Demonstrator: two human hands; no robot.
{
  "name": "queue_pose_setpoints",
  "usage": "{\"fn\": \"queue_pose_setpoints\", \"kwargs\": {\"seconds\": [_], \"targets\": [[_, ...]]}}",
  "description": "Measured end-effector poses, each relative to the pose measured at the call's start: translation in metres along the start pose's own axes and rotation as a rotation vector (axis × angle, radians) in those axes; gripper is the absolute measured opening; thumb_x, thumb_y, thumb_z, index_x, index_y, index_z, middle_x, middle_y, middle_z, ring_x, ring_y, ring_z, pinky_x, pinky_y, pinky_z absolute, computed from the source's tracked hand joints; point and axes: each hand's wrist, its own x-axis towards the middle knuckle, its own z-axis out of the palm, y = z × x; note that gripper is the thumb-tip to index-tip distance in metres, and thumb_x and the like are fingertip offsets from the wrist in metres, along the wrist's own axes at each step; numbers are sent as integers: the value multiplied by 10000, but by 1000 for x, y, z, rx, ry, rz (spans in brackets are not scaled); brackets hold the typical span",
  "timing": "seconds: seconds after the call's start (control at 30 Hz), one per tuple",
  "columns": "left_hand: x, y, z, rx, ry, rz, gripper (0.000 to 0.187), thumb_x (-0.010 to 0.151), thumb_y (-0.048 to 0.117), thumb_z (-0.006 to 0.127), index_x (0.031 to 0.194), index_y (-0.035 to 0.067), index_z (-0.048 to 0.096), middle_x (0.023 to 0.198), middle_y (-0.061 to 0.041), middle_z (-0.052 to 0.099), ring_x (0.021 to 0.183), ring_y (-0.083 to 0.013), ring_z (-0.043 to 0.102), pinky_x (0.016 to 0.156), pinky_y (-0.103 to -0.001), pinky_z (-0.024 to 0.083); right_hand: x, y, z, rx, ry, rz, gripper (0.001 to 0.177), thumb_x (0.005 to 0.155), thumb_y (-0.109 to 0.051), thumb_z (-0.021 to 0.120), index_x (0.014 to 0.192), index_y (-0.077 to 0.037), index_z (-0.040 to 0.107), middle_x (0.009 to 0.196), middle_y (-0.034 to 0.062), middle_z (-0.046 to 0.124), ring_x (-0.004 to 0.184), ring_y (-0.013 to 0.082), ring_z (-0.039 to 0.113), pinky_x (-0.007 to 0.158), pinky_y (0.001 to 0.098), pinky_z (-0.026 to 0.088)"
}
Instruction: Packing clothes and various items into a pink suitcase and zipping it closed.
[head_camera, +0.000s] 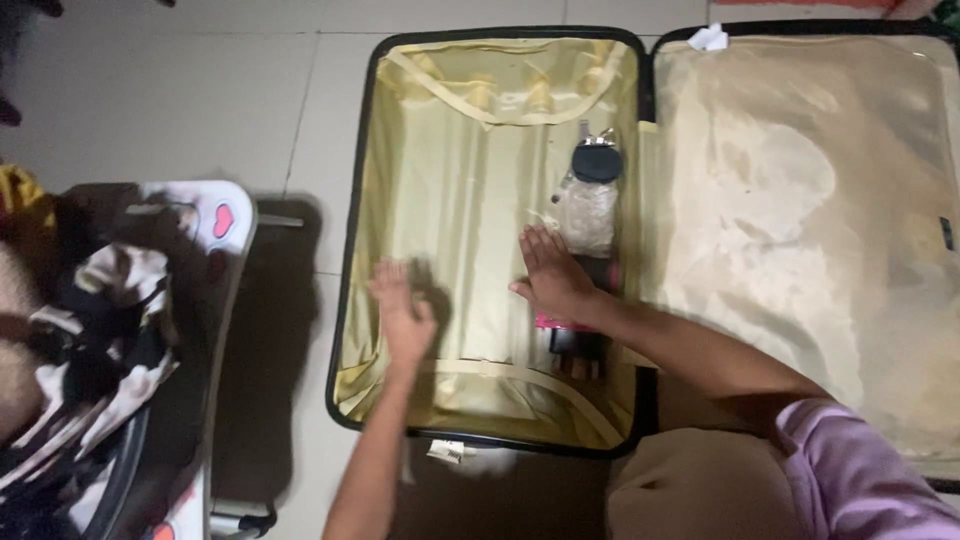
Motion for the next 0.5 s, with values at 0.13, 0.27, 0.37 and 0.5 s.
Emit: {"fn": "queue_pose_setpoints", "kwargs": {"seconds": [0.13,0.27,0.37,0.5], "targets": [[3,-92,-42,259,29,-83,786,890,157,564,1619,69,281,1704,-197,245,1590,-364,222,1302,-536,106,10,-19,-9,22,-13,-38,881,1001,-517,502,1511,152,239,1607,332,213,1525,444,158,1245,524,90],[-3,-98,-89,112,-319,-454,1139,735,365,850,1588,113,138,1639,-170,160,1509,-370,202,1211,-506,215,21,-33,-12,-53,-77,-61,880,1027,-520,474,1522,157,205,1619,347,175,1543,447,122,1263,520,65],[-9,-61,-121,-2,-501,-633,1110,740,303,867,1617,252,189,1634,-162,263,1480,-356,324,1198,-515,333,37,-37,11,-30,-151,-42,884,1045,-515,424,1530,160,125,1630,351,84,1532,452,42,1242,514,26],[-33,-125,-86,-299,-413,-514,827,855,182,686,1620,238,376,1418,-190,657,1325,-305,636,1140,-441,483,35,-52,3,32,-234,28,881,1045,-511,397,1550,137,81,1660,310,45,1556,418,-1,1251,500,14]]}}
